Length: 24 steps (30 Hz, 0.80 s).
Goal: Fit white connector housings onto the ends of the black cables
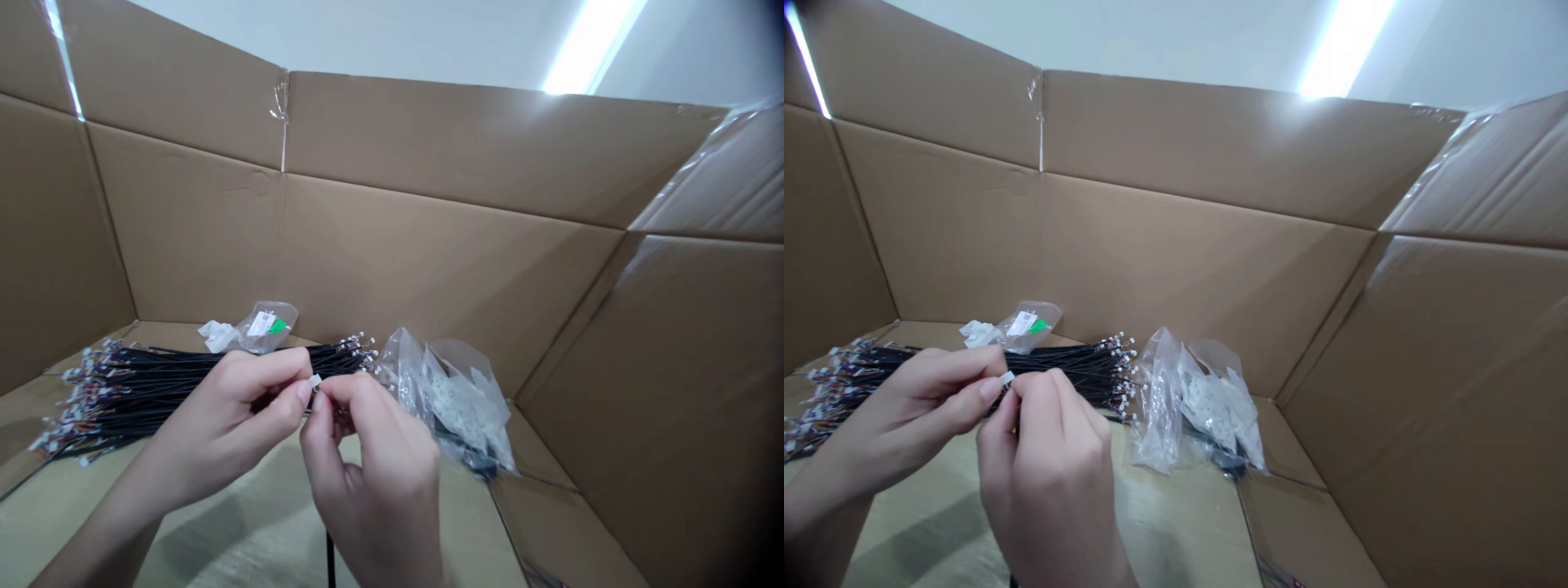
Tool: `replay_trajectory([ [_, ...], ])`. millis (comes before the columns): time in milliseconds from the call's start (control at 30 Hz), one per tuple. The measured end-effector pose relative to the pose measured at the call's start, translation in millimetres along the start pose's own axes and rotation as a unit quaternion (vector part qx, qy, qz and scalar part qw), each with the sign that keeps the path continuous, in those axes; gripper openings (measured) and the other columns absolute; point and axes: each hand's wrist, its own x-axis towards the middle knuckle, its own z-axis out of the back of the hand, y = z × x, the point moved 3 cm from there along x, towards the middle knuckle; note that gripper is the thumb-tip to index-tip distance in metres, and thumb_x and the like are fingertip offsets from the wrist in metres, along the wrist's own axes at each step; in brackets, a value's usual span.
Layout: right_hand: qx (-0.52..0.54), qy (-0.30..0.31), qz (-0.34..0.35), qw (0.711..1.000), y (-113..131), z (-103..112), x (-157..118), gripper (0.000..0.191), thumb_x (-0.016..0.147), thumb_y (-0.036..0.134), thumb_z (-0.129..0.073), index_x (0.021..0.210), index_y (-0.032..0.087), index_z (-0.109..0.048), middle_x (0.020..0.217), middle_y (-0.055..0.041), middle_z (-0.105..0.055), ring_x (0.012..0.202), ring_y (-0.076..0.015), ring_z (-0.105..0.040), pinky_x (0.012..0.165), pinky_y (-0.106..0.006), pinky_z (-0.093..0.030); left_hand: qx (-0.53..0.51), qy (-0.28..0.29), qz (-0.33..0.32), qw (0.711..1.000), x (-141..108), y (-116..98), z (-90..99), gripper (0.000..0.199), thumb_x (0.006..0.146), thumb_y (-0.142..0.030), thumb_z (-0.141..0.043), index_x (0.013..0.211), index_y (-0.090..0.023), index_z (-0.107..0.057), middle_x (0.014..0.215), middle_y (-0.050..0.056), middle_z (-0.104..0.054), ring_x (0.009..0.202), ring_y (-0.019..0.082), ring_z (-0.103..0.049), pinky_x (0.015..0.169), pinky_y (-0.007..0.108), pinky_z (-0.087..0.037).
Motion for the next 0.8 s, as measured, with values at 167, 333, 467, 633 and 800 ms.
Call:
replay_trajectory([
  [167,0.001,-0.004,0.010,1.000,1.3,-4.1,-2.0,0.020,0.087,0.007,-0.049,0.071,0.013,-0.057,0.060,-0.0007,-0.056,0.052,-0.0085,-0.052,0.051,-0.022,-0.039,0.048,0.004,-0.001,0.999,-3.3,-2.0,0.4,0.038,0.096,-0.028,-0.036,0.061,-0.013,-0.034,0.056,-0.004,-0.032,0.050,0.003,-0.031,0.047,0.015,-0.027],
  [333,0.009,-0.010,-0.013,1.000,-0.2,-6.5,-3.9,0.020,0.088,0.007,-0.048,0.071,0.014,-0.056,0.061,-0.0001,-0.056,0.052,-0.0085,-0.053,0.052,-0.021,-0.040,0.081,0.001,0.012,0.997,-4.9,-3.1,-0.5,0.040,0.098,-0.031,-0.035,0.062,-0.014,-0.036,0.056,-0.003,-0.036,0.051,0.003,-0.034,0.047,0.016,-0.029],
  [467,0.017,-0.019,-0.011,1.000,0.0,-8.9,-5.4,0.019,0.089,0.007,-0.049,0.072,0.014,-0.056,0.062,-0.0004,-0.056,0.053,-0.0087,-0.053,0.052,-0.021,-0.041,0.091,0.002,0.011,0.996,-7.1,-3.6,0.2,0.041,0.098,-0.032,-0.034,0.062,-0.014,-0.039,0.056,-0.003,-0.039,0.051,0.003,-0.036,0.048,0.016,-0.030],
  [633,0.011,-0.014,-0.011,1.000,-1.4,-10.6,-5.9,0.017,0.089,0.008,-0.049,0.075,0.014,-0.057,0.063,-0.0003,-0.057,0.053,-0.0091,-0.054,0.052,-0.022,-0.042,0.076,0.007,0.025,0.997,-6.6,-3.1,1.5,0.041,0.098,-0.034,-0.034,0.062,-0.013,-0.039,0.056,-0.003,-0.038,0.051,0.003,-0.034,0.048,0.017,-0.029],
  [800,0.030,-0.015,-0.010,0.999,-3.3,-8.1,-4.1,0.015,0.089,0.007,-0.050,0.079,0.014,-0.058,0.066,-0.0004,-0.059,0.056,-0.0088,-0.056,0.054,-0.021,-0.045,0.001,0.001,0.049,0.999,-3.4,0.0,0.1,0.041,0.097,-0.034,-0.036,0.061,-0.013,-0.037,0.057,-0.003,-0.034,0.052,0.003,-0.032,0.047,0.015,-0.028],
])
